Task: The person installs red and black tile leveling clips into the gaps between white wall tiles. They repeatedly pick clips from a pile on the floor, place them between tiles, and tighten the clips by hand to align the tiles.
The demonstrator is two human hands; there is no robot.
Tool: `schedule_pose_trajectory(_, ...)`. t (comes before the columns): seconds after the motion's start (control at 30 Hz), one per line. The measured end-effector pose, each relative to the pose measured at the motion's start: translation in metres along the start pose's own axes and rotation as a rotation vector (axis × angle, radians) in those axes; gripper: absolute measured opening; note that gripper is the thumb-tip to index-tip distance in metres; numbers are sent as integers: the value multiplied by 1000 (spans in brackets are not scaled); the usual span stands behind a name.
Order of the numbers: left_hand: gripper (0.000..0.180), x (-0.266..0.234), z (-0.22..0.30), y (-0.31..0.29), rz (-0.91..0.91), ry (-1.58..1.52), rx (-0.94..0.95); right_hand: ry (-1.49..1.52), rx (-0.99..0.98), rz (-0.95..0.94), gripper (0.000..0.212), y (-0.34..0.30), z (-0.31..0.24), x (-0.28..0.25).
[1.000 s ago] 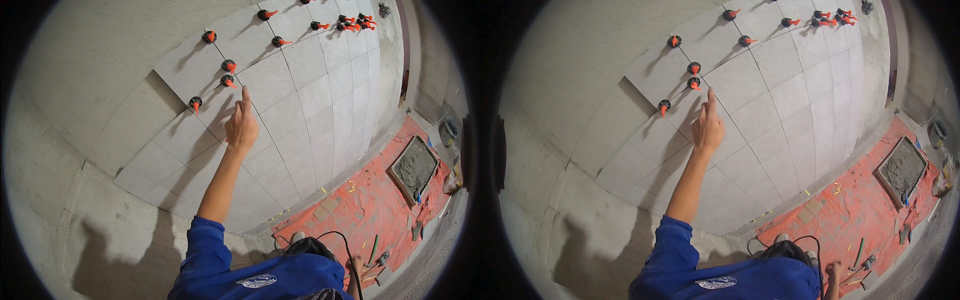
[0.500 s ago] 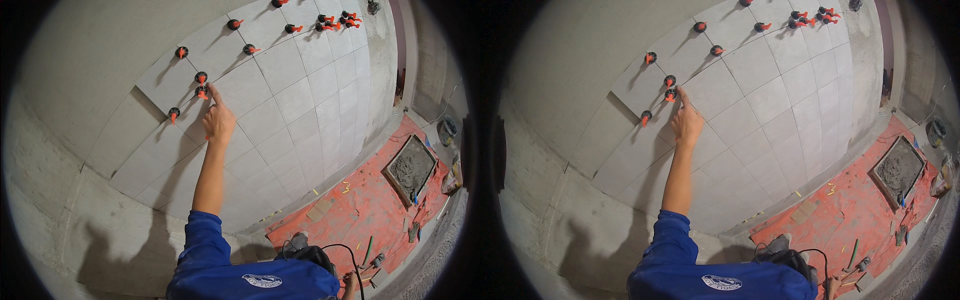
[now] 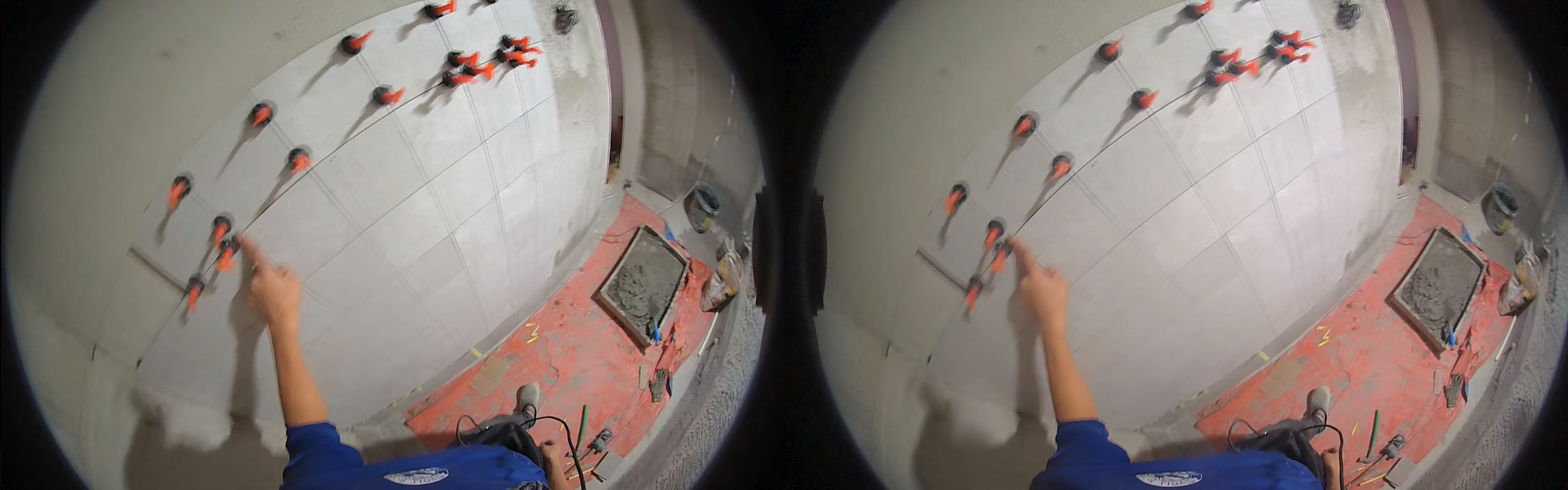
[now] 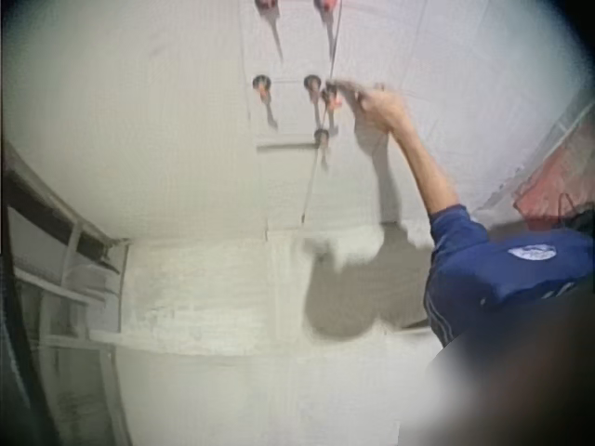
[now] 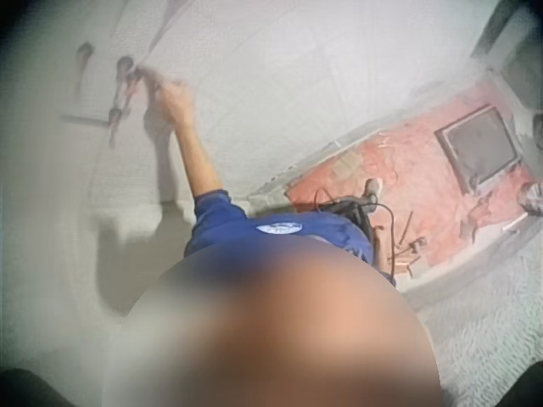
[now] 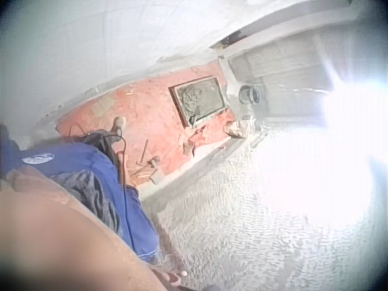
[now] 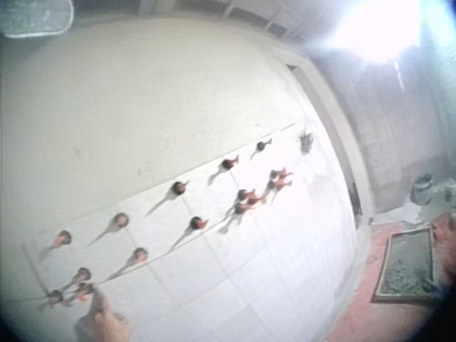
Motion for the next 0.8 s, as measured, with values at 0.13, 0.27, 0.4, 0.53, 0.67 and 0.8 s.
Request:
schedule_pose_trajectory(0.13,95,3,0,-4,68,161,-92,256,255,-166,14,56,-5,-36)
schedule_pose_trajectory(0.27,91,2,9,-2,206,199,-63,363,294,-172,11,125,-35,-112)
schedule_pose_trajectory(0.4,92,2,11,-6,233,238,-81,307,139,-24,10,192,-110,-203)
schedule_pose_trajectory(0.53,93,8,9,-4,256,190,-72,265,-52,36,15,221,-204,-263)
schedule_pose_trajectory(0.67,88,6,9,-7,300,147,16,284,-335,-25,14,219,-316,-279)
schedule_pose_trajectory(0.8,75,15,-10,-38,351,-638,-218,39,-571,-35,23,206,-405,-286)
Point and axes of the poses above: each hand's wrist, its own y-axis towards the middle knuckle, its own x-axis out of the palm, z = x × y, the point moved 6 cm from there along y, towards the middle knuckle, and after that the axes turned 15 degrees about -y, right-handed, at the moved point
